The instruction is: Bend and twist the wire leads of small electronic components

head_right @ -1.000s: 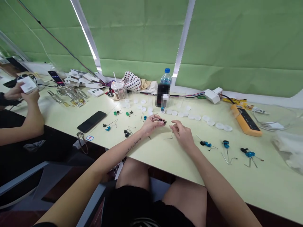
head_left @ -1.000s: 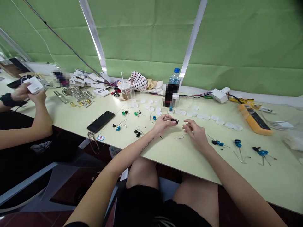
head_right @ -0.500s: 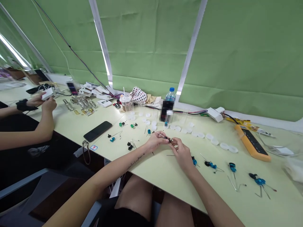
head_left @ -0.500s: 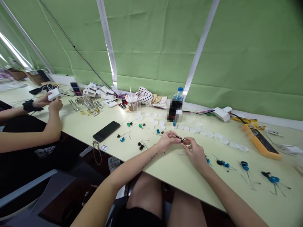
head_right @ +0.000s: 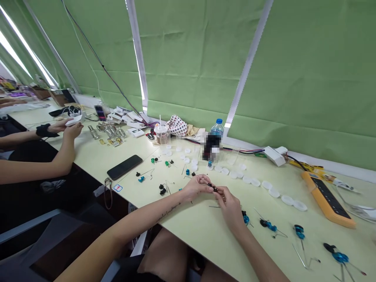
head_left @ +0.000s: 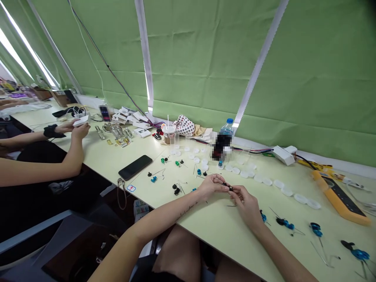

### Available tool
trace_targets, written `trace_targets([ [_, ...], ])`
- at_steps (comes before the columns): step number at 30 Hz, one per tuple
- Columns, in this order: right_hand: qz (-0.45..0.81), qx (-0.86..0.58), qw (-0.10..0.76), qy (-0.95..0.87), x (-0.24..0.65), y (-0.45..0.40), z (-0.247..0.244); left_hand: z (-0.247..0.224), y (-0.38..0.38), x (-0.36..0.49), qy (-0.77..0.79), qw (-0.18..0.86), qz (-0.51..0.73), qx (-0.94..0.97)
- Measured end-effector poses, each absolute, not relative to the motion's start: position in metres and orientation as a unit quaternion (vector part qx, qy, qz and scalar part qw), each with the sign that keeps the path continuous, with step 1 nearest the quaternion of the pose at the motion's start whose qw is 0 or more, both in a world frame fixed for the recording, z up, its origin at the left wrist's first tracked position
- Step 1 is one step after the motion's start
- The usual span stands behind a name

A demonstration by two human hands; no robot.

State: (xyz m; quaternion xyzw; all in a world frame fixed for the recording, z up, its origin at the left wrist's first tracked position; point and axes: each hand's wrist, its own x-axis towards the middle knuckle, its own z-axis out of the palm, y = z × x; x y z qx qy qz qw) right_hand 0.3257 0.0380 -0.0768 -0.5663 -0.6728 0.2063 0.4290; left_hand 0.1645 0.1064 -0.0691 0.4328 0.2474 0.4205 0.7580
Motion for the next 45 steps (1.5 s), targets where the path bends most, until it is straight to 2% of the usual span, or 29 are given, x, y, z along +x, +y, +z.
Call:
trace_targets([
  [9,0.273,-0.559,0.495,-0.607,0.313,0.035,-0.071,-0.066,0.103,0.164,0.250,0.753,0.439,0.422],
  [17,0.288,-0.555,0.507,-0.593,0.316,0.037,-0.077,-0.064,0.102,0.163,0.277,0.725,0.436,0.456],
  [31,0.292,-0.552,0.517,-0.585,0.320,0.040,-0.082,-0.061,0.097,0.166,0.258,0.754,0.443,0.410],
  [45,0.289,-0.537,0.501,-0.614,0.324,0.038,-0.077,-0.059,0.096,0.166,0.268,0.724,0.440,0.459],
])
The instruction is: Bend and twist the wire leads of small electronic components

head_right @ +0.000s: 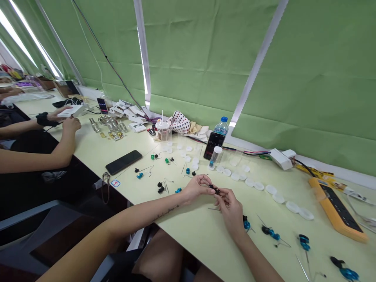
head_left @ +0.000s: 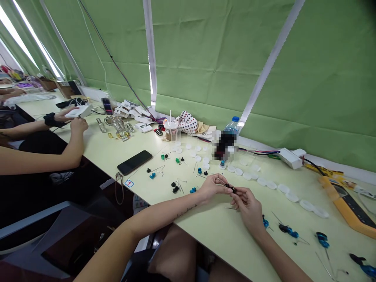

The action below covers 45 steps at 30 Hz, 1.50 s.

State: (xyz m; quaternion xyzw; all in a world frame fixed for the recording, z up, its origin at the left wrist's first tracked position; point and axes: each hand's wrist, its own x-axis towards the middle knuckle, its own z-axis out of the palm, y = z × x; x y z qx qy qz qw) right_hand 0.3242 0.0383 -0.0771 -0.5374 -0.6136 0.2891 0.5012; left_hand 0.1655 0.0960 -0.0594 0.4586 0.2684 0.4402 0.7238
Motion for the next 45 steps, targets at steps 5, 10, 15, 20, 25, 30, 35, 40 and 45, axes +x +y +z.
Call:
trace_targets([
  [5,0.235,-0.546,0.489,-0.639,0.3273,0.0383,-0.0780,-0.0579,0.0930,0.1675,0.258,0.738,0.444,0.438],
  [10,0.192,-0.569,0.483,-0.637,0.3245,0.0347,-0.0729,-0.0543,0.0914,0.1674,0.242,0.747,0.459,0.416],
  [15,0.175,-0.562,0.476,-0.653,0.3250,0.0332,-0.0712,-0.0559,0.0919,0.1671,0.245,0.745,0.456,0.420],
  [20,0.183,-0.552,0.481,-0.656,0.3291,0.0368,-0.0759,-0.0612,0.0928,0.1690,0.245,0.746,0.457,0.419],
  [25,0.202,-0.549,0.481,-0.653,0.3313,0.0366,-0.0775,-0.0583,0.0912,0.1680,0.243,0.749,0.450,0.421],
  [30,0.221,-0.551,0.488,-0.640,0.3331,0.0351,-0.0787,-0.0565,0.0890,0.1685,0.248,0.745,0.450,0.426],
  [35,0.228,-0.551,0.505,-0.624,0.3337,0.0336,-0.0773,-0.0561,0.0881,0.1708,0.252,0.738,0.453,0.433],
  [40,0.236,-0.548,0.507,-0.622,0.3325,0.0336,-0.0745,-0.0537,0.0868,0.1703,0.257,0.734,0.447,0.442],
  [45,0.237,-0.555,0.503,-0.619,0.3317,0.0327,-0.0715,-0.0513,0.0863,0.1705,0.253,0.731,0.442,0.453],
])
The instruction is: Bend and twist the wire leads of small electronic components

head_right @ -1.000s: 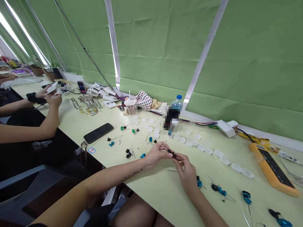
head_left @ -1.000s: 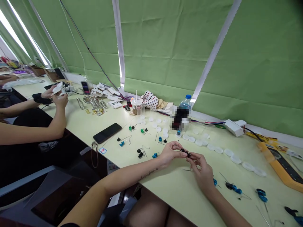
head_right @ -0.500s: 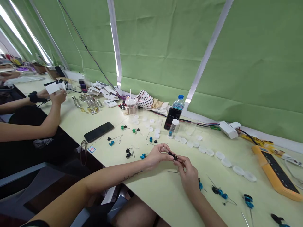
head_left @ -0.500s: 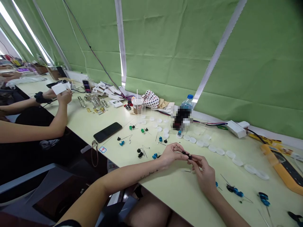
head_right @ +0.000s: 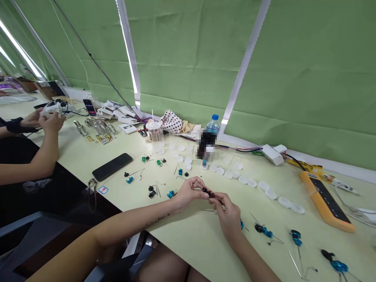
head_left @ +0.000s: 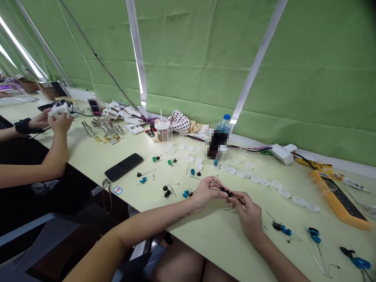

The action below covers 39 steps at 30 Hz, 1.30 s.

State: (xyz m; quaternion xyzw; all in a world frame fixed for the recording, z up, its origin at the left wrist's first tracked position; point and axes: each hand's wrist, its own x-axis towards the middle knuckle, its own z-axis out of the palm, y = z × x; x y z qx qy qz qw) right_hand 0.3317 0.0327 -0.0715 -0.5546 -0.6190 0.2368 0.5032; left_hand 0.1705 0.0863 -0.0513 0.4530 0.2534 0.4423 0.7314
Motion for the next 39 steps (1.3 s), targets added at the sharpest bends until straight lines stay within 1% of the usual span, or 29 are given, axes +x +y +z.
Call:
trace_targets([
  [9,0.235,-0.543,0.490,-0.639,0.3333,0.0315,-0.0690,-0.0468,0.0856,0.1695,0.249,0.735,0.443,0.449],
  [15,0.213,-0.539,0.518,-0.629,0.3320,0.0330,-0.0699,-0.0493,0.0891,0.1710,0.258,0.740,0.448,0.430],
  [21,0.185,-0.528,0.505,-0.657,0.3337,0.0335,-0.0692,-0.0493,0.0880,0.1721,0.253,0.741,0.440,0.439],
  [33,0.238,-0.550,0.483,-0.638,0.3354,0.0334,-0.0726,-0.0444,0.0895,0.1706,0.250,0.742,0.433,0.447],
  [39,0.263,-0.553,0.465,-0.639,0.3340,0.0319,-0.0655,-0.0475,0.0877,0.1711,0.235,0.744,0.434,0.450],
])
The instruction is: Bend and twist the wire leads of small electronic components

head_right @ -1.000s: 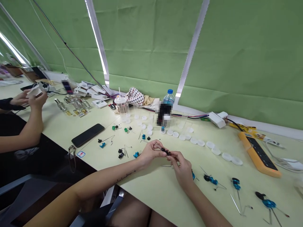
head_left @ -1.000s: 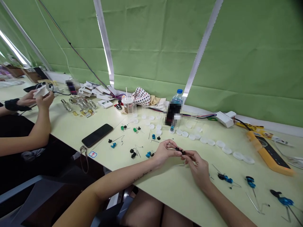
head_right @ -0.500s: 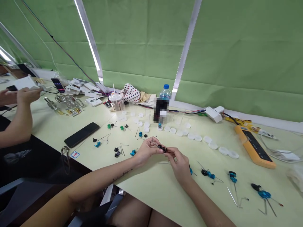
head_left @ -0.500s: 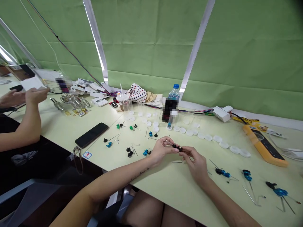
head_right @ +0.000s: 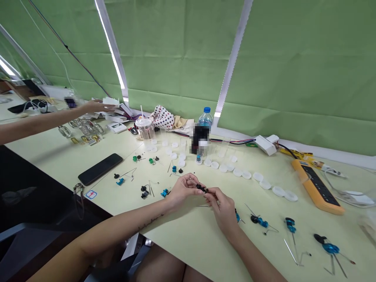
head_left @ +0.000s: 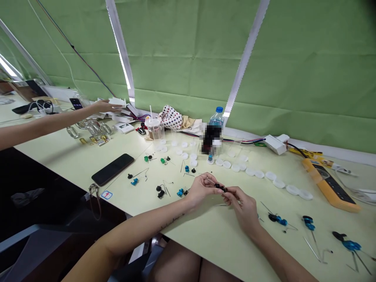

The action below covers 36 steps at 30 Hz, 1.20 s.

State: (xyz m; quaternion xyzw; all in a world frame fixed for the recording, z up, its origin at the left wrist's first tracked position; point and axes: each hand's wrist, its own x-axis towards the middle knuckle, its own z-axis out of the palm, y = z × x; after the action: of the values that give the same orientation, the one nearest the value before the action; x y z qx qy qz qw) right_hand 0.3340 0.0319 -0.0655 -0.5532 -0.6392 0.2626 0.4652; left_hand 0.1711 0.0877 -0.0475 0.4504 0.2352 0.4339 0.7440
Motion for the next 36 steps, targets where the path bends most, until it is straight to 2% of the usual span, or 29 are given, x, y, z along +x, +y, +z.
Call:
trace_targets([
  [6,0.264,-0.559,0.441,-0.650,0.334,0.031,-0.061,-0.048,0.086,0.171,0.256,0.736,0.435,0.451],
  [13,0.267,-0.554,0.481,-0.625,0.331,0.034,-0.067,-0.046,0.089,0.171,0.272,0.754,0.444,0.401],
  [21,0.237,-0.553,0.475,-0.643,0.335,0.035,-0.070,-0.051,0.087,0.170,0.282,0.745,0.433,0.422],
  [36,0.264,-0.552,0.478,-0.630,0.333,0.033,-0.068,-0.049,0.086,0.169,0.277,0.748,0.429,0.424],
])
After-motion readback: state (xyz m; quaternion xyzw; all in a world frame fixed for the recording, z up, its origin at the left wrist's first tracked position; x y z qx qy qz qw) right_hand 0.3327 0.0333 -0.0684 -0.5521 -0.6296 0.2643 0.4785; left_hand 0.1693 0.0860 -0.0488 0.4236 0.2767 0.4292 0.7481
